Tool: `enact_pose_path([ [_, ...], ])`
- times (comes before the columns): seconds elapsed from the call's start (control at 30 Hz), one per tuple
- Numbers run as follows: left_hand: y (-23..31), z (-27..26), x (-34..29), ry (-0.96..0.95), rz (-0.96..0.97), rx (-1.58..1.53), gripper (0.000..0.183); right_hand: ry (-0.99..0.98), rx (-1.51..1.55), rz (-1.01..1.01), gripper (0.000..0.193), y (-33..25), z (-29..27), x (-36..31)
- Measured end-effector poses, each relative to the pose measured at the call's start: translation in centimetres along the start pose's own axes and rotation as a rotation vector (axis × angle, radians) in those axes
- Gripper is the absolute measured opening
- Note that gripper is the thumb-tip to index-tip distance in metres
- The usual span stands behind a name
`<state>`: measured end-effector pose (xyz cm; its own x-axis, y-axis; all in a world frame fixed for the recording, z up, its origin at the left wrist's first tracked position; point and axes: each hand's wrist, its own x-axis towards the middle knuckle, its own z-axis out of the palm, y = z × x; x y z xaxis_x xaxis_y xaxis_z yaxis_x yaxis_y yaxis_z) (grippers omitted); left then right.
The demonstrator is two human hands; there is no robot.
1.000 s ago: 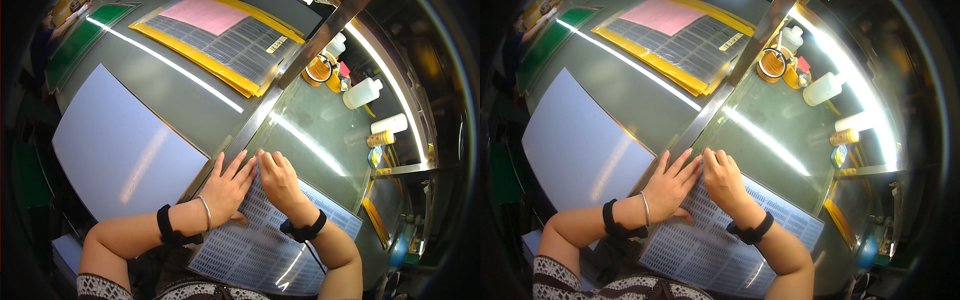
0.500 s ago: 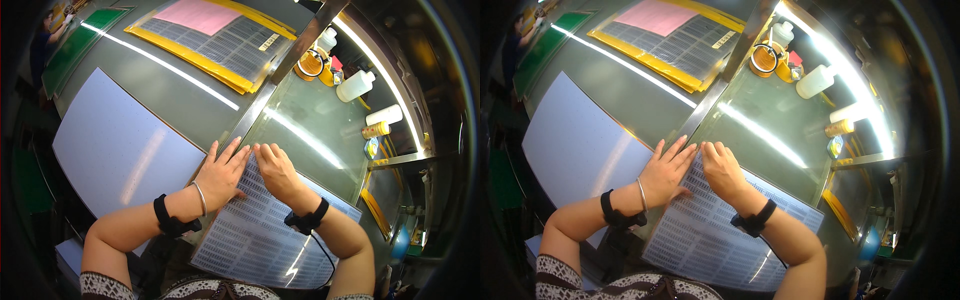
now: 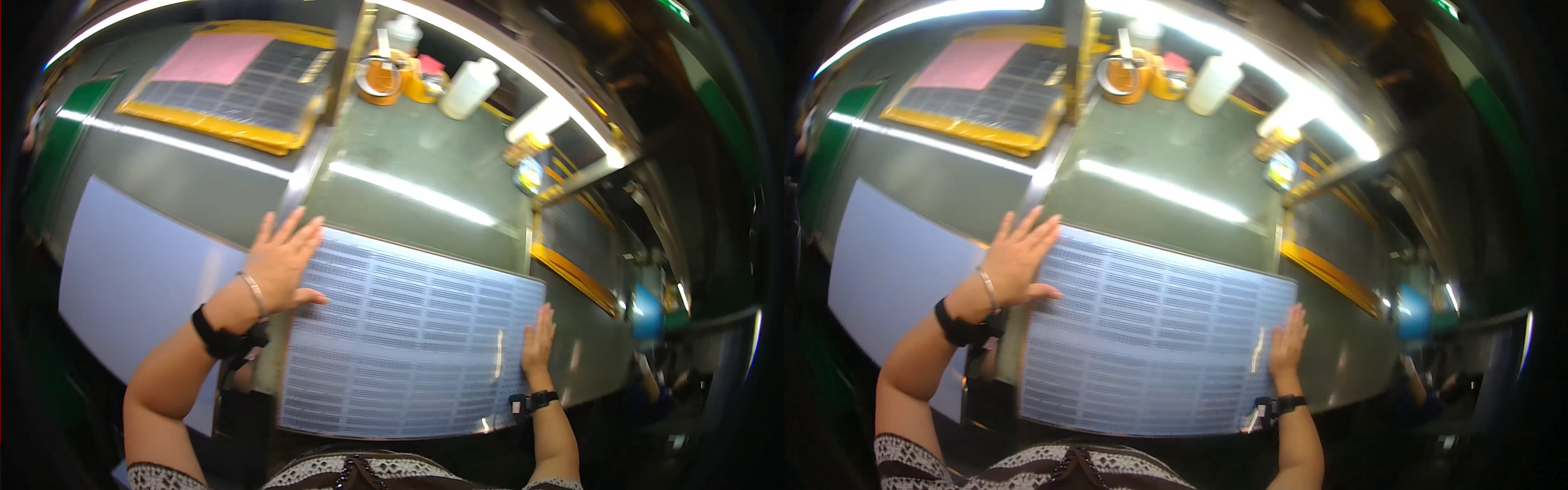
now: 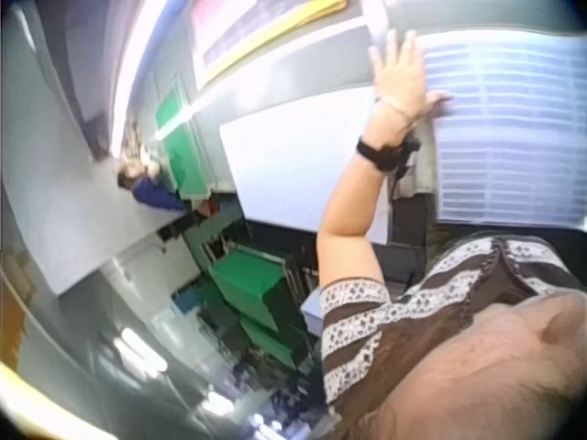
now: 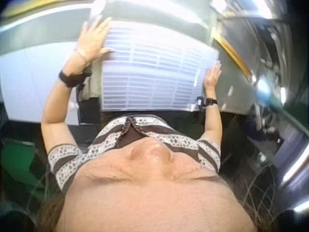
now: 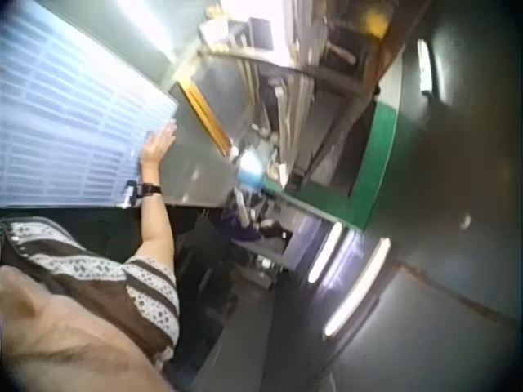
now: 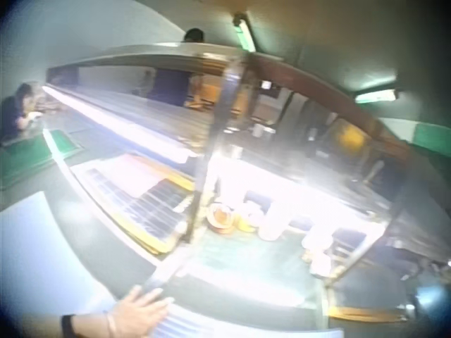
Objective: The person is inspecting and sorting printed sheets on a light table, then placing them into a vertical rack.
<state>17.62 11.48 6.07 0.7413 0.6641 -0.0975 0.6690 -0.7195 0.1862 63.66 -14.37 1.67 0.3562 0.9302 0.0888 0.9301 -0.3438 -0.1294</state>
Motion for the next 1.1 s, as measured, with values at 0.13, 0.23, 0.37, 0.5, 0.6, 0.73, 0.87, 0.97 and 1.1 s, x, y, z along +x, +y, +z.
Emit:
enact_pose_path([
  [0.13, 0.0, 0.4, -0.6, 0.024, -0.008, 0.089, 0.093, 0.066, -0.02, 0.044, 0.054, 0.2, 0.5, -2.3],
  [0.23, 2.9, -0.2, 0.5, -0.061, -0.12, 0.168, 0.095, 0.085, -0.11, -0.028, 0.051, -0.3, -1.6, -1.1],
  [0.37, 8.2, 1.0, 3.3, -0.042, -0.121, 0.131, 0.098, 0.13, -0.171, -0.191, 0.045, 2.1, -3.5, 2.7],
  [0.5, 16.7, 4.5, 7.0, -0.11, 0.166, -0.006, 0.09, 0.17, -0.162, -0.237, 0.045, 3.1, -2.2, 5.3],
  [0.6, 22.2, 5.5, 9.7, -0.069, 0.252, -0.003, 0.088, 0.195, -0.088, -0.228, 0.044, 3.3, -1.2, 5.9],
  [0.73, 25.4, 5.8, 11.6, -0.043, 0.301, 0.001, 0.087, 0.207, -0.049, -0.249, 0.044, 3.4, -1.8, 6.1],
  [0.87, 25.4, 5.8, 11.8, -0.037, 0.306, -0.033, 0.086, 0.207, -0.04, -0.319, 0.041, 3.9, -1.9, 6.7],
  [0.97, 25.3, 5.6, 11.8, -0.065, 0.298, -0.012, 0.087, 0.229, -0.104, -0.427, 0.039, 4.7, -2.0, 7.2],
  [1.1, 25.5, 5.7, 11.8, -0.021, 0.306, -0.053, 0.086, 0.153, -0.127, -0.482, 0.041, 5.3, -2.6, 8.0],
])
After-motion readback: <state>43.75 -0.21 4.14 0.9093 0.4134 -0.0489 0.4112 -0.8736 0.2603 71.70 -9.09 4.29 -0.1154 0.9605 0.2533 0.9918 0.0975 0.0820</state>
